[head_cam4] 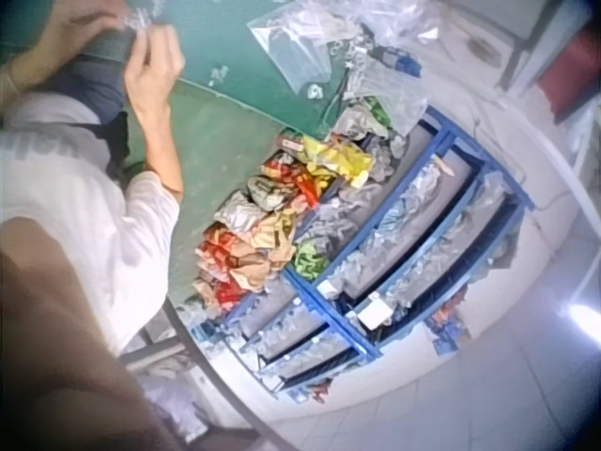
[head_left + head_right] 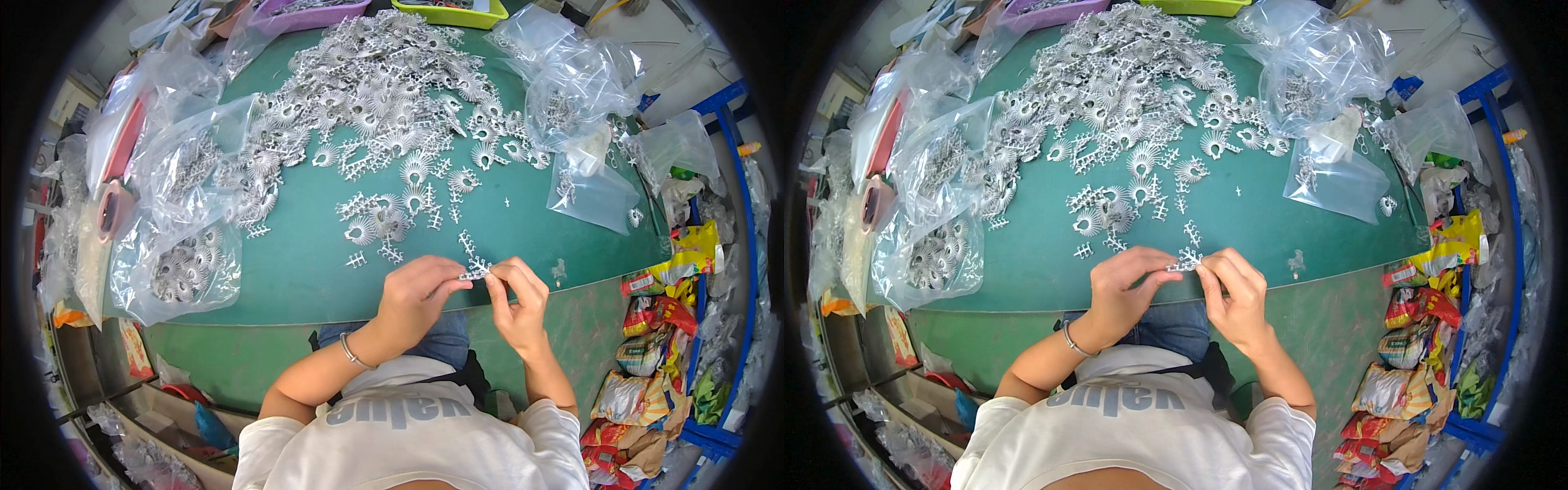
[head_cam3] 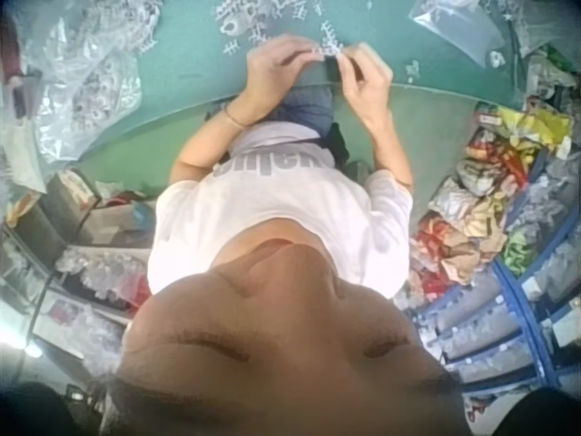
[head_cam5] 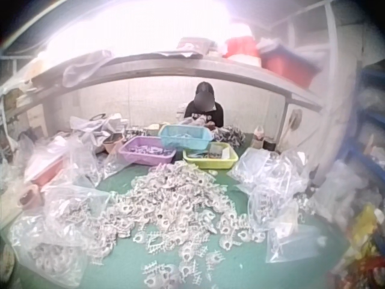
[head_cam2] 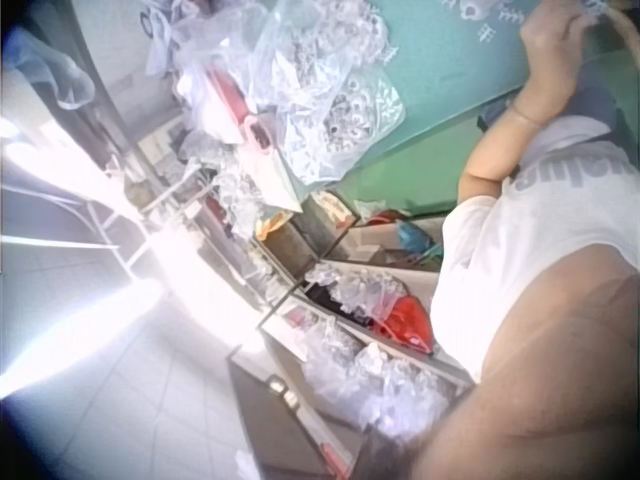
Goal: The person assembles small silver-colored metal components by hand, joining them together and gathering them on a green table surface.
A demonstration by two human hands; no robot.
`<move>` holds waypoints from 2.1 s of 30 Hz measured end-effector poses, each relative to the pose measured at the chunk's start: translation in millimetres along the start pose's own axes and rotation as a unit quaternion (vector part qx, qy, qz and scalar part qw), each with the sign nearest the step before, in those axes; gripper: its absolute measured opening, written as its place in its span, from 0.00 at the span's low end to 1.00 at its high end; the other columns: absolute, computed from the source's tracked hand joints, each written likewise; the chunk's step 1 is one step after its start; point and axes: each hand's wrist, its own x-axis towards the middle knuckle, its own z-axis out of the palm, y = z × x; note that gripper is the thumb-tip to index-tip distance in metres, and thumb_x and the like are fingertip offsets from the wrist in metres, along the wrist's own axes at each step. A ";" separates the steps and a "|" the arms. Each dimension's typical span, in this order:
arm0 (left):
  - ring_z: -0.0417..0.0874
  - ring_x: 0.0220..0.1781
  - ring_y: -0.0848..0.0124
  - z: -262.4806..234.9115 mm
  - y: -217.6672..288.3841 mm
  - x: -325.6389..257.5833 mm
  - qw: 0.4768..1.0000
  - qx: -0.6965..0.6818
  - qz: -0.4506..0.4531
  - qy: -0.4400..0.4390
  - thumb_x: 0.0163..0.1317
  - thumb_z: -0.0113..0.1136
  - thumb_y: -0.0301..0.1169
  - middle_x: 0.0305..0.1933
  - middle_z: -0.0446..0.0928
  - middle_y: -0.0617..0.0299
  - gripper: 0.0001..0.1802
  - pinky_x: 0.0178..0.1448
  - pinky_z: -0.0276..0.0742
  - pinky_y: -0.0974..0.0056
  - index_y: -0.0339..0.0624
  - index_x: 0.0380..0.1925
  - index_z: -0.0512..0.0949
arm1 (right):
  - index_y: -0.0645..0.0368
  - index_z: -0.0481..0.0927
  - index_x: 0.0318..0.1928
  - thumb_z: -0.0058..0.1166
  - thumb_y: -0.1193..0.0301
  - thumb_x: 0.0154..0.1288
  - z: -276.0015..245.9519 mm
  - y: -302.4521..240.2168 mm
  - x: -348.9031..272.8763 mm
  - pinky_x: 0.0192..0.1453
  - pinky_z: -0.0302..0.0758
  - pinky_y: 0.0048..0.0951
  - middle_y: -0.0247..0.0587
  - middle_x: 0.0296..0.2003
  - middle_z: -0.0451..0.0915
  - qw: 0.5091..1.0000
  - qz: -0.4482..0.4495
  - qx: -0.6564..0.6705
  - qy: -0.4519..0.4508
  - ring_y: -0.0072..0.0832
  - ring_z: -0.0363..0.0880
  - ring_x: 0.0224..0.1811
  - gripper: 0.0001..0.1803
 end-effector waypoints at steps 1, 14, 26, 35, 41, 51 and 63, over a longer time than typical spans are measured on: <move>0.80 0.30 0.64 -0.8 3.4 0.7 1.000 0.010 0.008 0.000 0.43 0.66 0.20 0.30 0.79 0.56 0.10 0.34 0.76 0.67 0.34 0.29 0.78 | 0.67 0.75 0.28 0.53 0.83 0.53 2.1 2.4 -1.3 0.23 0.68 0.26 0.43 0.22 0.74 0.999 -0.034 -0.032 0.021 0.31 0.72 0.20 0.01; 0.77 0.26 0.76 -4.1 0.9 2.8 0.977 -0.061 -0.183 -0.088 0.47 0.67 0.23 0.25 0.77 0.59 0.08 0.31 0.74 0.71 0.32 0.26 0.77 | 0.67 0.79 0.31 0.54 0.82 0.54 1.9 -5.4 -0.1 0.19 0.59 0.17 0.39 0.25 0.76 0.995 0.045 0.077 0.049 0.15 0.63 0.17 0.03; 0.76 0.26 0.57 -4.7 -30.8 -0.1 0.965 0.185 -0.115 -0.142 0.51 0.61 0.28 0.26 0.73 0.53 0.10 0.32 0.72 0.59 0.34 0.34 0.77 | 0.64 0.80 0.31 0.59 0.81 0.47 4.4 64.0 3.9 0.35 0.71 0.32 0.40 0.28 0.76 0.966 -0.033 -0.250 0.057 0.36 0.73 0.32 0.08; 0.74 0.37 0.60 -5.2 -10.9 -2.3 0.965 0.226 -0.069 -0.112 0.51 0.60 0.27 0.38 0.71 0.58 0.14 0.38 0.72 0.60 0.39 0.39 0.76 | 0.64 0.77 0.40 0.59 0.77 0.48 4.0 55.0 10.8 0.44 0.70 0.36 0.45 0.36 0.73 0.977 0.027 -0.212 -0.006 0.41 0.71 0.39 0.15; 0.75 0.38 0.58 -19.6 -10.7 -12.7 0.970 0.212 -0.066 -0.100 0.50 0.61 0.26 0.37 0.73 0.57 0.13 0.38 0.72 0.59 0.39 0.38 0.76 | 0.65 0.76 0.36 0.55 0.81 0.51 11.1 65.4 13.3 0.40 0.71 0.35 0.45 0.34 0.73 0.976 0.015 -0.217 0.005 0.39 0.73 0.36 0.09; 0.72 0.46 0.64 -2.7 -44.8 24.6 0.929 0.339 0.048 -0.140 0.50 0.58 0.26 0.47 0.73 0.58 0.15 0.45 0.65 0.60 0.37 0.40 0.75 | 0.63 0.75 0.37 0.53 0.74 0.57 45.3 61.5 53.7 0.35 0.72 0.39 0.49 0.32 0.77 0.982 0.078 -0.163 -0.048 0.45 0.76 0.32 0.08; 0.71 0.45 0.64 -29.3 -40.0 20.9 0.944 0.299 0.008 -0.139 0.50 0.60 0.28 0.44 0.72 0.59 0.16 0.46 0.63 0.62 0.39 0.41 0.75 | 0.62 0.73 0.41 0.50 0.81 0.55 42.2 59.9 51.1 0.34 0.70 0.34 0.46 0.30 0.71 0.990 0.096 -0.079 -0.058 0.37 0.73 0.31 0.11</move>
